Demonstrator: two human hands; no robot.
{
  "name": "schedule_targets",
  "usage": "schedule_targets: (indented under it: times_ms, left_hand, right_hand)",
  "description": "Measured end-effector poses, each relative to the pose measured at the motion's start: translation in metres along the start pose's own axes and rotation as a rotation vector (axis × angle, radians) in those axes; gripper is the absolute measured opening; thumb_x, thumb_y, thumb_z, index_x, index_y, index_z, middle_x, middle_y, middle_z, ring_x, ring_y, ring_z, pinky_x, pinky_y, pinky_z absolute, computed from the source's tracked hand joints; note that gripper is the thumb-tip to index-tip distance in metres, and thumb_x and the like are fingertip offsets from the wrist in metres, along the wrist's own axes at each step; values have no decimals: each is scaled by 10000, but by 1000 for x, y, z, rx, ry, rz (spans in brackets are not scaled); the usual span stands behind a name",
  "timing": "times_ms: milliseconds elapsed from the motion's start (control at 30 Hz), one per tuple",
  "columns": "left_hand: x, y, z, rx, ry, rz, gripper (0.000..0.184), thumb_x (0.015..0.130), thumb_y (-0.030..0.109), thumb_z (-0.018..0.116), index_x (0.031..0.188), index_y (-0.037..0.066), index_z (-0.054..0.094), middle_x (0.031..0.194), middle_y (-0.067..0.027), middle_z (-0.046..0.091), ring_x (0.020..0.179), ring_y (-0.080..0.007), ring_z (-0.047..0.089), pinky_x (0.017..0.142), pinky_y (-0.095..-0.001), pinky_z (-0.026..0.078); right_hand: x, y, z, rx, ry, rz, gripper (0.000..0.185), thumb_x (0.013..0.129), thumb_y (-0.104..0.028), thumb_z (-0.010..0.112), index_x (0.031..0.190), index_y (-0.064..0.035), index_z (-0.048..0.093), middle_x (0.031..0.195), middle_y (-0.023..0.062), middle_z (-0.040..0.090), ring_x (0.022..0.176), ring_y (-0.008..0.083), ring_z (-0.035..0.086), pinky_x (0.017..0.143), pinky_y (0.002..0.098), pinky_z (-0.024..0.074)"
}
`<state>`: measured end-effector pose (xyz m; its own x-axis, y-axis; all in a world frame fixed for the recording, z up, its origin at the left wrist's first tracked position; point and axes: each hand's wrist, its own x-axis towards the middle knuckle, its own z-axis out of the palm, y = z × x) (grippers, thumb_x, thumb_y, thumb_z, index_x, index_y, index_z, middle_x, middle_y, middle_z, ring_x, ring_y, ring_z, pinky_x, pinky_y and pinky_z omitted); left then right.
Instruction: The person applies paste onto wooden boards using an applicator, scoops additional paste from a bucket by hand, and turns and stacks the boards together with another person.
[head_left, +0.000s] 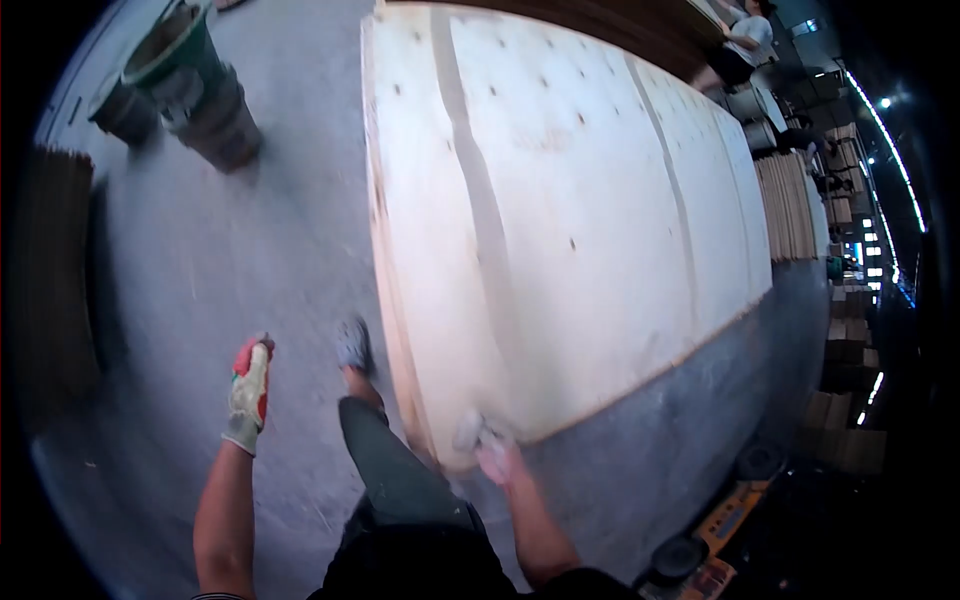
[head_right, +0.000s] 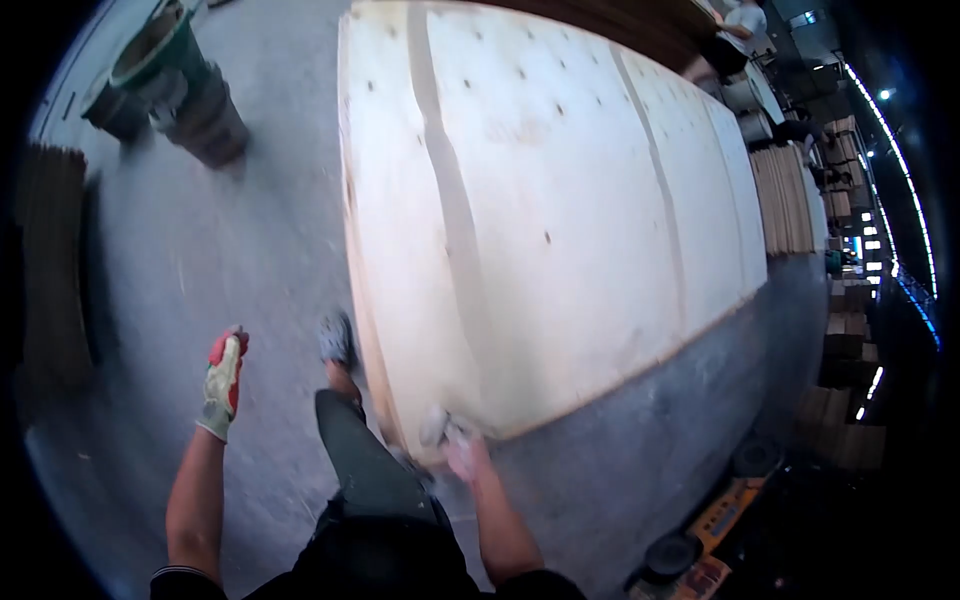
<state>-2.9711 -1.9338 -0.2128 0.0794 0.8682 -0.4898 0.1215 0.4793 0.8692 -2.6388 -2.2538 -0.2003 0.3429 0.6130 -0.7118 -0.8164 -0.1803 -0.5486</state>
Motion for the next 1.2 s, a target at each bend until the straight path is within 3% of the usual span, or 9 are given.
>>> schedule_targets:
  times_ms: [67,200,300,467,633,733,800,1067,1200]
  left_hand:
    - [59,52,-5,24,-58,133,460,1029,376,504,1312,16,546,1250,-110,616,1174,-230,581,1056,-347,418]
    - [133,150,-39,871,-5,93,447,1020,424,458,1291,85,565,1200,-164,615,1165,-303,573,1013,-399,424]
    - [196,181,-77,760,62,188,457,1015,441,461,1284,87,568,1188,-156,622,1176,-300,563,1002,-405,425]
    - [326,278,-73,488,193,-158,446,1019,427,465,1289,89,575,1205,-141,632,1160,-301,575,989,-400,431]
    - [541,304,-65,302,-20,60,368,1012,336,523,1279,94,595,1195,-142,642,1161,-284,585,1005,-363,435]
    - [623,529,0,320,-87,234,359,1027,310,483,1249,61,616,1201,-131,640,1169,-278,583,1026,-342,428]
    - [717,579,14,571,-112,444,339,1020,285,503,1237,53,620,1198,-135,644,1158,-278,591,1024,-349,435]
    - [1054,824,88,71,-132,379,312,1021,238,528,1233,27,618,1178,-102,657,1152,-233,591,1014,-351,449]
    - [1232,785,40,232,31,220,334,996,314,574,1196,53,633,1092,-50,663,986,-184,623,900,-326,482]
  right_hand:
    - [28,-25,77,134,14,-4,339,948,-96,606,1282,-53,569,1263,88,593,1226,242,551,1089,446,415]
    - [138,-108,244,360,-311,-42,350,967,-117,573,1312,-72,524,1237,56,588,1178,219,572,1060,426,447]
    - [220,-210,413,355,-417,-81,320,970,-128,561,1284,-76,527,1184,51,602,1139,211,581,1023,425,471]
    - [383,-329,616,266,-733,-248,317,944,-122,575,1256,-76,543,1171,49,607,1116,205,591,994,406,492]
    - [492,-426,778,170,-386,-331,235,925,-63,566,1160,-48,581,1140,72,615,1022,212,616,926,392,521]
    - [555,-505,859,67,-507,-527,236,932,-15,528,1157,-32,595,1126,100,630,1031,231,621,920,392,523]
    - [582,-564,912,79,-261,-627,235,931,22,540,1155,-8,606,1101,123,650,1020,242,639,904,399,537]
    - [767,-782,1071,-77,192,-1057,247,928,-21,640,1170,4,598,1113,97,650,995,207,653,861,375,561]
    - [896,-872,1154,33,234,-1025,311,905,10,643,1207,8,570,1186,113,624,1060,222,630,891,383,560]
